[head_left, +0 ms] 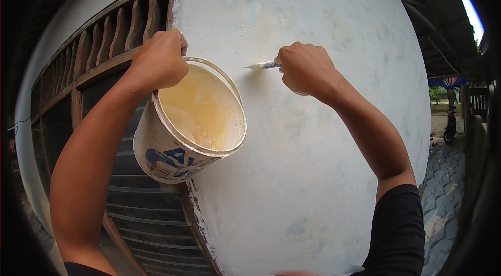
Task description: Painting an exterior wall using a brush and a bucket of paint.
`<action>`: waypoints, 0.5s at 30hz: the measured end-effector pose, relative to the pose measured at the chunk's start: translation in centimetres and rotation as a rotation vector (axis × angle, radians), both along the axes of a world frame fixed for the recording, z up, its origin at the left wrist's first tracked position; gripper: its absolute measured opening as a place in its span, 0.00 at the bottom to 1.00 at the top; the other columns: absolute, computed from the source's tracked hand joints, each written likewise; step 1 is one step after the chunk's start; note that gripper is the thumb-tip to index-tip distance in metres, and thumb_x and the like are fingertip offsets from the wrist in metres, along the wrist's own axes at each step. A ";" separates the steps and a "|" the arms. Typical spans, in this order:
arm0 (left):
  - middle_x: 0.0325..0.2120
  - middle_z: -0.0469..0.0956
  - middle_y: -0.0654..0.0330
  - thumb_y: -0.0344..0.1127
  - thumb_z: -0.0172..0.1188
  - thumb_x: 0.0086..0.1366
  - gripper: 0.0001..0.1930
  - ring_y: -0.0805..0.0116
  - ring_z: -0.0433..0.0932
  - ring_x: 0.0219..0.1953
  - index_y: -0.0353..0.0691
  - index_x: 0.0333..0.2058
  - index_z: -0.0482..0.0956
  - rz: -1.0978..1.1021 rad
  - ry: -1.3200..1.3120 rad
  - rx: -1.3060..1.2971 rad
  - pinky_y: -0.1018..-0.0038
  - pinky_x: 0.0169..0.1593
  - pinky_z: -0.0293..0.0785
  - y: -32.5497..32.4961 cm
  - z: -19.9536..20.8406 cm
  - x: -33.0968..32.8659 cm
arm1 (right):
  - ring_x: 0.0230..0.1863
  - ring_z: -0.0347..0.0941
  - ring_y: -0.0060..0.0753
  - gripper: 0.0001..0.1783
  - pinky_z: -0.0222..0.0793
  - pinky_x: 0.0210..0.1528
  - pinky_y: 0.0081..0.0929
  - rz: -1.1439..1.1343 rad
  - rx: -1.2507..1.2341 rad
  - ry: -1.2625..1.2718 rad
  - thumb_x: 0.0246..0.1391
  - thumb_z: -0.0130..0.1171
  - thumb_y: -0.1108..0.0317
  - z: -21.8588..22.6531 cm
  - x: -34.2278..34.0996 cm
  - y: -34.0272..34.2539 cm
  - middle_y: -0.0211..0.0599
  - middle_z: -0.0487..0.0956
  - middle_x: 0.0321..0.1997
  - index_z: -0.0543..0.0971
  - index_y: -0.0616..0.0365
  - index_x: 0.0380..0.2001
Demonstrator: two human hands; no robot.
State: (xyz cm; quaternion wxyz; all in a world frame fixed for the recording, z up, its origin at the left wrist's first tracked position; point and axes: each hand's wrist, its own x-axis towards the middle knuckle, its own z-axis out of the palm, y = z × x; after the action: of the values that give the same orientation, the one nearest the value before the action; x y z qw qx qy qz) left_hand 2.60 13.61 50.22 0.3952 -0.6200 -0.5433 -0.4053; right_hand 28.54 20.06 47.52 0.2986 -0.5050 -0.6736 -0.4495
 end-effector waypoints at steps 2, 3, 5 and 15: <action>0.37 0.81 0.38 0.20 0.64 0.47 0.09 0.43 0.83 0.43 0.26 0.31 0.78 -0.026 0.001 0.028 0.60 0.45 0.77 0.6 0.0 0.1 | 0.29 0.80 0.51 0.13 0.74 0.30 0.42 0.103 0.167 0.129 0.52 0.57 0.79 2.0 0.5 -0.2 0.48 0.84 0.30 0.87 0.60 0.39; 0.37 0.81 0.38 0.20 0.63 0.48 0.09 0.43 0.83 0.43 0.27 0.31 0.78 -0.015 0.002 0.019 0.60 0.46 0.77 0.5 -0.1 0.6 | 0.29 0.80 0.51 0.13 0.74 0.30 0.42 0.121 0.248 0.179 0.52 0.57 0.78 3.5 1.0 0.7 0.48 0.84 0.31 0.87 0.60 0.39; 0.37 0.82 0.38 0.20 0.63 0.48 0.08 0.42 0.83 0.43 0.27 0.30 0.78 -0.006 0.009 0.009 0.60 0.46 0.77 0.4 -0.1 1.6 | 0.30 0.82 0.51 0.10 0.75 0.31 0.43 0.117 0.375 0.253 0.51 0.57 0.78 6.2 2.1 1.8 0.48 0.85 0.31 0.86 0.63 0.34; 0.41 0.82 0.44 0.24 0.65 0.49 0.12 0.45 0.81 0.48 0.32 0.35 0.81 0.126 -0.069 -0.093 0.59 0.50 0.76 1.0 -2.4 1.6 | 0.28 0.84 0.40 0.03 0.78 0.26 0.34 0.070 0.314 0.032 0.50 0.64 0.77 -2.9 -2.0 9.0 0.44 0.82 0.27 0.85 0.60 0.25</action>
State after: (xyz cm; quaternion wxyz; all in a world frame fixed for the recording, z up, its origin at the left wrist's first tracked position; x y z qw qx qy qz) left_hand 4.21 14.57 47.85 0.3718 -0.5880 -0.6129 -0.3748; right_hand 26.53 29.10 44.66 0.3999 -0.4355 -0.6075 -0.5304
